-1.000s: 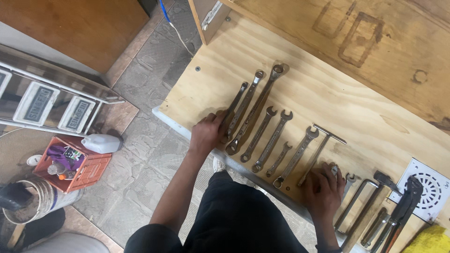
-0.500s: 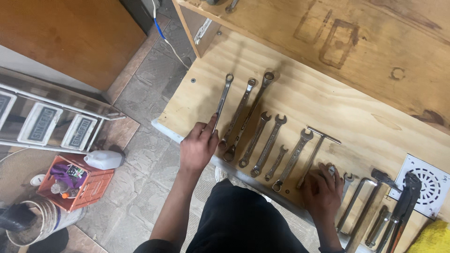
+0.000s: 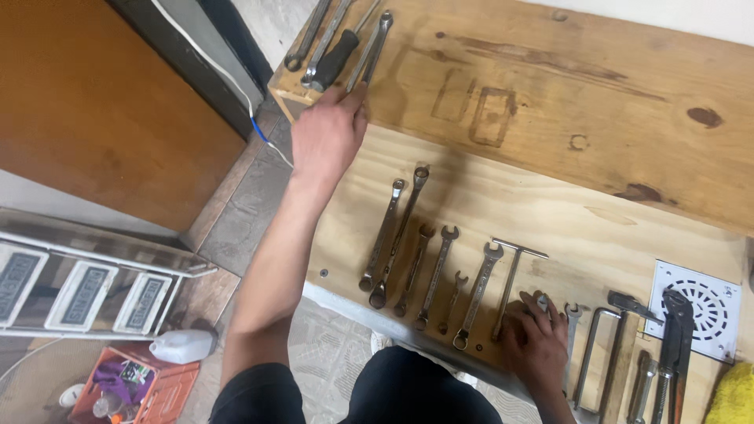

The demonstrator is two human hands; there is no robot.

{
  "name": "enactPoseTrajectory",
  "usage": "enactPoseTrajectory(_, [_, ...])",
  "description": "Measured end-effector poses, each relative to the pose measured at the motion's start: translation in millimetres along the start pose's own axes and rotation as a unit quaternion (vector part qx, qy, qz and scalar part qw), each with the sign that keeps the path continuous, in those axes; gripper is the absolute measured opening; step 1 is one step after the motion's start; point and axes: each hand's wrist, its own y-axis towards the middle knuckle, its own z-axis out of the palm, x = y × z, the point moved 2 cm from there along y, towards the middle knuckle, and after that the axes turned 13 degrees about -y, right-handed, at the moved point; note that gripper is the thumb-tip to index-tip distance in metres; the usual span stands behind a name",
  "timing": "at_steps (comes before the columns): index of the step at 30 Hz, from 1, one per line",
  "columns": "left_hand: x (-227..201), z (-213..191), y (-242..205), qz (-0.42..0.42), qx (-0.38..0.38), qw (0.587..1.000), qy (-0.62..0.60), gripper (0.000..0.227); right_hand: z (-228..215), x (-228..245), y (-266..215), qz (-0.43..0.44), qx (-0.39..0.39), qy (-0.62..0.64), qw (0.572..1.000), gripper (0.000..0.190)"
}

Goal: The person organizes various tools on a wooden workbench, including wrenches, screwdrivers, a hammer, and pliers, by placing them in rows. They then wipe the surface of the workbench with a yellow cloth.

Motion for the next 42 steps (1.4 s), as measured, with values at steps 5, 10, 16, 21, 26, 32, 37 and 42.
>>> enactPoseTrajectory(5, [36, 65, 69, 0.047, -0.029, 0.994, 0.092, 0.02, 4, 2, -1, -0.009, -0.054, -0.026, 0.998, 0.027])
enactPoseTrajectory(10, [42, 87, 100, 0.068, -0.034, 0.988, 0.137, 0.021, 8, 0, 0, -0.018, -0.064, -0.038, 0.997, 0.031])
enactPoseTrajectory(16, [32, 77, 102, 0.056, -0.045, 0.99, 0.122, 0.025, 11, -2, 1, -0.011, -0.069, -0.033, 0.997, 0.028])
enactPoseTrajectory(21, [3, 27, 46, 0.143, -0.14, 0.979, 0.038, 0.039, -2, 7, 3, -0.033, -0.097, -0.019, 0.995, 0.024])
enactPoseTrajectory(26, [9, 24, -47, 0.125, -0.117, 0.985, -0.021, 0.036, -3, 5, 6, -0.042, -0.084, -0.006, 0.996, 0.019])
enactPoseTrajectory(32, [46, 87, -177, 0.011, -0.057, 0.996, -0.066, 0.04, -12, 10, 6, -0.028, -0.026, 0.005, 0.999, 0.019])
enactPoseTrajectory(37, [61, 144, -267, -0.085, -0.001, 0.992, -0.092, 0.044, -7, 2, 3, -0.003, 0.051, 0.011, 0.999, 0.023])
enactPoseTrajectory(42, [59, 168, -296, -0.1, 0.03, 0.991, -0.086, 0.05, -3, 0, 1, -0.071, -0.043, -0.005, 0.997, 0.018])
